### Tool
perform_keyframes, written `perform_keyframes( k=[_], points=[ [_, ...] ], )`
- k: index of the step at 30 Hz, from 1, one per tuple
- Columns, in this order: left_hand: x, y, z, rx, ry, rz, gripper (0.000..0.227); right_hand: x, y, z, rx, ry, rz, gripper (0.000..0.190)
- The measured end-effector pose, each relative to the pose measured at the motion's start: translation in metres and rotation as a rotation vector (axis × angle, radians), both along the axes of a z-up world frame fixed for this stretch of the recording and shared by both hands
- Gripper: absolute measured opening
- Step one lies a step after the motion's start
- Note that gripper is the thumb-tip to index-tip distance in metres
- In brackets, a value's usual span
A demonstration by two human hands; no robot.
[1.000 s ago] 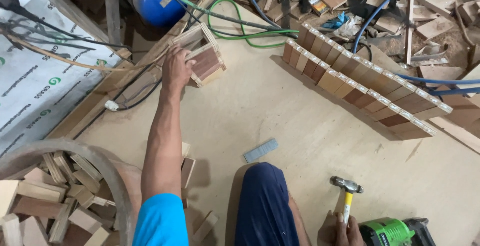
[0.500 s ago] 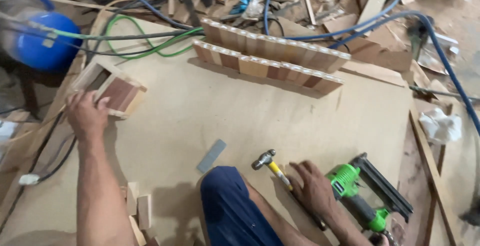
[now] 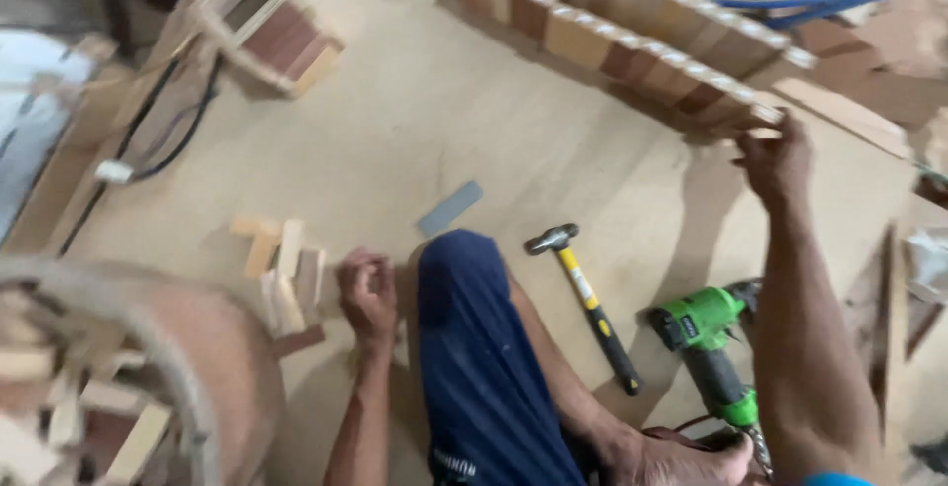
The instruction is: The person assembles small wooden boxes by aligning small wood pieces, hammering them together, and using a pneumatic nail gun.
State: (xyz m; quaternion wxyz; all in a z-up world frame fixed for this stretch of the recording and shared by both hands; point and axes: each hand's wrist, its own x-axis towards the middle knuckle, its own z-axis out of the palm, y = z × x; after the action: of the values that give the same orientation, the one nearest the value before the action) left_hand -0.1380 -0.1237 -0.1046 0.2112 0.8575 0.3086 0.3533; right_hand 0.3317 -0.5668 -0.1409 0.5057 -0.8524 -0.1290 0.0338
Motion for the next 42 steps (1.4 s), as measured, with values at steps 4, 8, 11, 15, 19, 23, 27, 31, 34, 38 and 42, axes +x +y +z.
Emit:
perform_keyframes(
  k=[4, 8, 11, 15, 19, 23, 27, 31, 34, 38, 42],
  points=[
    [-0.09, -0.057, 0.005, -0.192, 0.105, 0.221, 0.023, -0.05, -0.009, 0.027, 0.018, -0.168, 0.16, 0.028],
    [-0.132, -0.047, 0.019, -0.217, 0.241, 0.233, 0.019, -0.107, 0.002, 0.026, 0.008, -0.102, 0.249, 0.028],
    [-0.151, -0.03, 0.018, -0.108, 0.235, 0.217, 0.018, -0.155, -0.001, 0.024, -0.024, -0.028, 0.259, 0.028],
    [-0.157, -0.019, 0.026, -0.201, 0.655, 0.123, 0.039, -0.193, 0.002, 0.032, -0.083, 0.05, 0.263, 0.029],
    [-0.174, -0.041, 0.027, -0.358, 0.775, 0.005, 0.063, -0.208, 0.022, 0.059, -0.205, 0.127, 0.274, 0.031],
    [-0.157, -0.054, 0.027, -0.468, 0.734, 0.095, 0.039, -0.215, 0.054, 0.095, -0.274, 0.152, 0.233, 0.032],
    [-0.14, -0.081, 0.095, -0.925, 0.233, 0.067, 0.067, -0.215, 0.052, 0.114, -0.387, 0.241, 0.2, 0.035],
    [-0.114, -0.105, 0.123, -1.201, -0.068, -0.233, 0.07, -0.211, 0.019, 0.123, -0.479, 0.345, 0.136, 0.038],
    [-0.088, -0.136, 0.142, -1.431, -0.358, -0.506, 0.055, -0.213, -0.002, 0.125, -0.33, 0.409, 0.074, 0.026],
    [-0.054, -0.172, 0.162, -2.045, -0.528, -0.721, 0.057, -0.211, -0.011, 0.13, -0.355, 0.434, 0.069, 0.03],
    [-0.032, -0.214, 0.187, -2.387, -0.725, -1.117, 0.036, -0.213, -0.012, 0.122, -0.31, 0.396, 0.071, 0.034]
  ],
)
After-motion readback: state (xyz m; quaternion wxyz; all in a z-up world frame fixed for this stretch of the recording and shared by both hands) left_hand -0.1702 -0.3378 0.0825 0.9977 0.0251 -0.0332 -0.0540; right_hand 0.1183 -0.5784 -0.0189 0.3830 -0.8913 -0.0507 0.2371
